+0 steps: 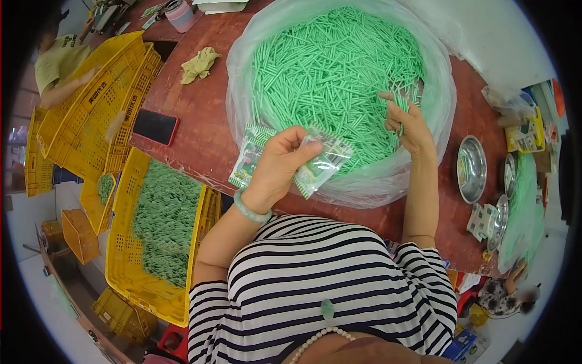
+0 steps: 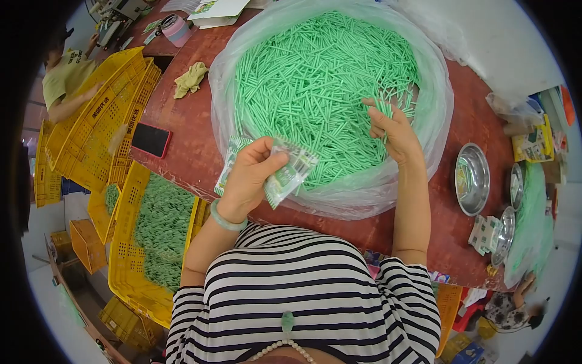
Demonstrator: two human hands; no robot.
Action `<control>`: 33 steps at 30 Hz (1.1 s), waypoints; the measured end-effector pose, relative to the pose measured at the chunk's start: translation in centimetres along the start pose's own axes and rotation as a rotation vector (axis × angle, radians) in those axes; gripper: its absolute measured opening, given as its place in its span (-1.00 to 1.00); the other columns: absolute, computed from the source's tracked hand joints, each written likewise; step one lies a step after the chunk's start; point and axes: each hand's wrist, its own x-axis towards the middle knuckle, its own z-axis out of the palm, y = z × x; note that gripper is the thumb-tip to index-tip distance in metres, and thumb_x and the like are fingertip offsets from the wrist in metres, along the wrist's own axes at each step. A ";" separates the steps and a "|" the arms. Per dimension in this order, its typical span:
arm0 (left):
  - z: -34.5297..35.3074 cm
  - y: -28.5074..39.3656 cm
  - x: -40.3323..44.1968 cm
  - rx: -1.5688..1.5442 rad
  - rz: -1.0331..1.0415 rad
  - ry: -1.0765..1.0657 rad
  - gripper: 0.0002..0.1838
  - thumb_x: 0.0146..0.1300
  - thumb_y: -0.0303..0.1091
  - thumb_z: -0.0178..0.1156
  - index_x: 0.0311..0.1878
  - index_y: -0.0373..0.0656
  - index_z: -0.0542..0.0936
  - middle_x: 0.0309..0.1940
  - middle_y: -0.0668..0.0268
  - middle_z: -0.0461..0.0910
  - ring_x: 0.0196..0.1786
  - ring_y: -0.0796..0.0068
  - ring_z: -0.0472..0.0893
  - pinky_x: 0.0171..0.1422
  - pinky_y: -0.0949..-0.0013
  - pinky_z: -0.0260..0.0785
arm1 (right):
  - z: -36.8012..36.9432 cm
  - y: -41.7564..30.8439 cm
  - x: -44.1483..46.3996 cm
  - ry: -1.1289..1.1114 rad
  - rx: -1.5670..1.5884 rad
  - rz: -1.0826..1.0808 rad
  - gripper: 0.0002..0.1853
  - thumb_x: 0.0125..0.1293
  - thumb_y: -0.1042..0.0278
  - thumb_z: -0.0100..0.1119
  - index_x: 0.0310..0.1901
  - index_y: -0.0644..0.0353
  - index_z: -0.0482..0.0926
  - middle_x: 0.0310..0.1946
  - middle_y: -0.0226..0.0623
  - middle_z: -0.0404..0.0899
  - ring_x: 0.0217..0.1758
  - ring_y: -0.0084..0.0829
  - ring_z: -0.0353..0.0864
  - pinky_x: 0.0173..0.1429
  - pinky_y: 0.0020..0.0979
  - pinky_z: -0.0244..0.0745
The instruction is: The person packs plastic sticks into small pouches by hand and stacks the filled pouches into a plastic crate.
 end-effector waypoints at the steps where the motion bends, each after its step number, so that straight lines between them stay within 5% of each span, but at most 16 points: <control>1: -0.2 -0.4 0.3 0.056 0.043 -0.002 -0.95 0.22 -0.52 0.21 -0.31 -0.20 0.53 -0.39 0.47 0.58 -0.36 0.78 0.47 -0.28 0.66 0.31 | 0.0 -0.1 0.1 -0.003 0.004 0.000 -0.64 0.32 0.25 0.15 0.05 0.31 0.48 -0.54 -0.59 0.28 -0.55 -0.69 0.15 -0.33 -0.54 0.22; 7: -1.0 -1.0 0.8 0.458 0.213 0.102 -0.93 0.19 -0.48 0.25 -0.38 -0.25 0.59 -0.55 0.50 0.53 -0.49 0.79 0.37 -0.43 0.62 0.20 | 2.4 -1.6 0.2 0.137 -0.098 -0.080 -0.68 0.35 0.22 0.11 0.01 0.26 0.54 -0.38 -0.43 0.58 -0.44 -0.62 0.41 -0.23 -0.51 0.31; 10: -1.0 -0.9 0.8 0.714 0.326 0.163 -0.88 0.19 -0.43 0.27 -0.36 -0.31 0.61 -0.60 0.43 0.52 -0.53 0.72 0.36 -0.46 0.55 0.20 | 1.5 -0.6 1.9 0.080 -0.310 -0.357 -0.73 0.37 0.22 0.07 -0.07 0.24 0.56 -0.23 -0.28 0.63 -0.33 -0.55 0.50 -0.16 -0.48 0.34; 14: -1.2 -1.1 1.0 0.797 0.488 0.138 -0.82 0.20 -0.38 0.26 -0.28 -0.35 0.61 -0.58 0.31 0.51 -0.52 0.59 0.41 -0.43 0.49 0.24 | 2.9 -1.7 1.8 0.131 0.111 -0.314 -0.81 0.38 0.24 0.06 -0.21 0.18 0.52 -0.54 -0.50 0.45 -0.46 -0.58 0.39 -0.22 -0.51 0.29; 16: -1.0 -1.1 1.0 0.795 0.507 0.126 -0.80 0.21 -0.37 0.25 -0.27 -0.36 0.60 -0.57 0.28 0.51 -0.52 0.55 0.42 -0.42 0.48 0.25 | 3.0 -1.9 2.1 -0.167 0.458 -0.204 -0.76 0.38 0.23 0.07 -0.12 0.24 0.50 -0.66 -0.60 0.19 -0.59 -0.65 0.21 -0.29 -0.53 0.22; 19: -0.9 -1.1 1.1 0.803 0.517 0.126 -0.81 0.22 -0.38 0.24 -0.25 -0.36 0.60 -0.55 0.28 0.51 -0.51 0.55 0.42 -0.42 0.47 0.25 | 6.9 -3.0 0.6 -0.180 0.373 -0.136 -0.69 0.37 0.22 0.08 -0.06 0.33 0.48 -0.68 -0.61 0.08 -0.64 -0.69 0.05 -0.33 -0.54 0.17; 23: -1.3 -1.3 1.1 0.828 0.488 0.093 -0.81 0.25 -0.39 0.21 -0.23 -0.36 0.60 -0.52 0.30 0.52 -0.47 0.56 0.42 -0.38 0.49 0.26 | 8.9 -2.2 0.8 -0.190 0.316 -0.174 -0.60 0.42 0.10 -0.03 -0.09 0.35 0.52 -0.67 -0.50 0.32 -0.47 -0.54 0.37 -0.10 -0.42 0.33; 24: -1.3 -1.4 1.1 0.819 0.521 0.089 -0.82 0.22 -0.39 0.23 -0.24 -0.35 0.60 -0.56 0.27 0.49 -0.52 0.51 0.41 -0.42 0.45 0.25 | 9.4 -2.6 0.4 -0.168 0.253 -0.141 -0.55 0.43 0.02 -0.11 -0.11 0.34 0.54 -0.52 -0.31 0.57 -0.25 -0.42 0.50 0.10 -0.29 0.31; 30: -1.5 -1.4 1.1 0.814 0.521 0.089 -0.82 0.23 -0.39 0.22 -0.24 -0.34 0.60 -0.55 0.27 0.49 -0.50 0.50 0.43 -0.40 0.45 0.26 | 11.9 -3.1 0.4 -0.415 0.114 -0.299 -0.51 0.43 -0.02 -0.13 -0.12 0.33 0.57 -0.23 -0.09 0.66 -0.05 -0.37 0.54 0.28 -0.22 0.17; 33: -1.2 -1.3 1.2 0.795 0.513 0.102 -0.83 0.23 -0.39 0.22 -0.24 -0.34 0.60 -0.53 0.27 0.50 -0.49 0.50 0.44 -0.40 0.45 0.26 | 12.4 -2.9 0.2 -0.416 0.036 -0.257 -0.50 0.43 -0.02 -0.12 -0.12 0.34 0.58 -0.25 -0.10 0.66 -0.03 -0.37 0.53 0.27 -0.24 0.20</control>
